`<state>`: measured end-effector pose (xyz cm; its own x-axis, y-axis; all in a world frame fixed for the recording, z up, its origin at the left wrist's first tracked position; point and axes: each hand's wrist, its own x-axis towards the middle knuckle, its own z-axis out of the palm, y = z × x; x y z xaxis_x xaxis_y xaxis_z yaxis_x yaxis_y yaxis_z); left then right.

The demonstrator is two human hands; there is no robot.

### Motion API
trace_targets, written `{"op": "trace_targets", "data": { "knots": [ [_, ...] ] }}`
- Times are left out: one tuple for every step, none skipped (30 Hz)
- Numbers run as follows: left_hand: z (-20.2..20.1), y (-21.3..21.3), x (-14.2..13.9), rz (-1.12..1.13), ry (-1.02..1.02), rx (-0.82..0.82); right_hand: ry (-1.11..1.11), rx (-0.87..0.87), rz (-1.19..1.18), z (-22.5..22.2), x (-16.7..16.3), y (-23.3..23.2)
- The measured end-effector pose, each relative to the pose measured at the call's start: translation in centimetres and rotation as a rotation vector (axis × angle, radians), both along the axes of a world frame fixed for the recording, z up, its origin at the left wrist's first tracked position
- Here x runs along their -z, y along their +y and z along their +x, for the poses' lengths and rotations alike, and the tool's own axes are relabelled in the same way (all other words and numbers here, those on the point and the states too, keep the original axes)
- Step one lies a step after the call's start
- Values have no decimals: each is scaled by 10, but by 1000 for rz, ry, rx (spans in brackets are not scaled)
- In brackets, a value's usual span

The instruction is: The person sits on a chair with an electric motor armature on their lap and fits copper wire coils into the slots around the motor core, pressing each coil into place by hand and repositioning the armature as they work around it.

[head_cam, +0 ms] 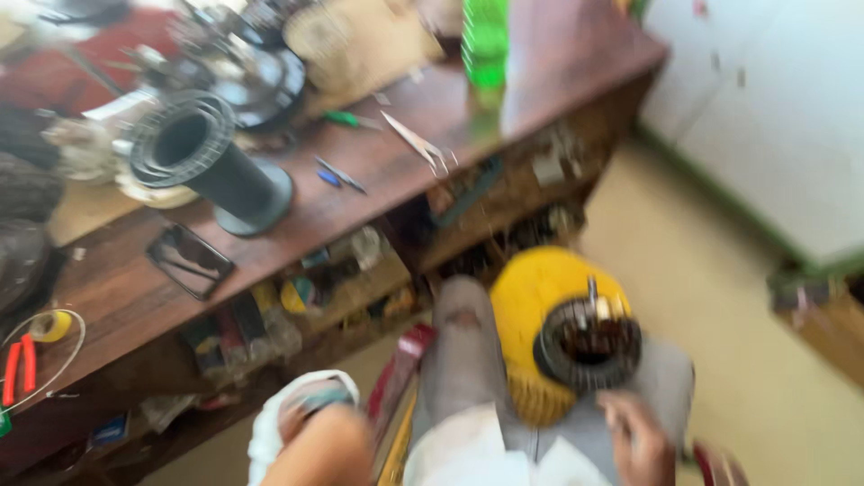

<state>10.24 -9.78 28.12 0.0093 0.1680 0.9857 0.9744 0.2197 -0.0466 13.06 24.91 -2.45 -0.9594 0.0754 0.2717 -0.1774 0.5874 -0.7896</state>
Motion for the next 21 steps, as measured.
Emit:
{"op": "trace_targets", "data": {
  "knots": [
    [-3, 11, 17, 18, -88, -24, 26, 38, -23, 7, -2, 4],
    [-11, 24, 38, 24, -199, -37, 56, 69, -48, 11, -4, 7],
    [-24, 39, 62, -35, -397, -124, 23, 88, -92, 8, -5, 11],
    [-44, 59, 91, -113, -603, -178, 85, 78, -209, -1, -3, 10],
    [-58, 74, 118, -146, -736, -146, 131, 70, -279, -11, 0, 10],
    [-71, 91, 146, 2, -781, 82, 79, 107, -248, -21, 2, 10],
    [-84, 103, 171, 6, -961, 156, -15, 135, -168, -26, 3, 13],
    [-90, 113, 193, 8, -1127, 224, 13, 122, -106, -31, 3, 15],
    [-91, 126, 211, 16, -1168, 215, -36, 157, -68, -36, 2, 14],
    [-95, 134, 226, 11, -1189, 202, -66, 194, -43, -40, 0, 13],
    [-103, 142, 236, 1, -1196, 186, -62, 202, -19, -43, -5, 11],
    [-109, 149, 244, -41, -1145, 185, -64, 206, 5, -45, -10, 9],
    [-111, 154, 251, -79, -1104, 180, -76, 205, 30, -42, -16, 6],
    [-113, 158, 258, -117, -1063, 171, -91, 203, 78, -39, -20, 1],
    [-116, 162, 265, -115, -1112, 198, -99, 199, 121, -38, -25, -5],
    [-119, 165, 272, -112, -1159, 219, -104, 191, 162, -38, -28, -11],
    [-121, 168, 281, -110, -1208, 239, -48, 182, 231, -38, -26, -20],
    [-121, 171, 290, -145, -1196, 220, 9, 173, 298, -37, -25, -26],
    [-121, 174, 298, -182, -1182, 202, 68, 168, 365, -37, -22, -32],
    [-121, 177, 307, -216, -1168, 189, -3, 141, 189, -36, -19, -34],
    [-121, 181, 314, -187, -1172, 202, -75, 111, 18, -35, -18, -32]
  ]
}}
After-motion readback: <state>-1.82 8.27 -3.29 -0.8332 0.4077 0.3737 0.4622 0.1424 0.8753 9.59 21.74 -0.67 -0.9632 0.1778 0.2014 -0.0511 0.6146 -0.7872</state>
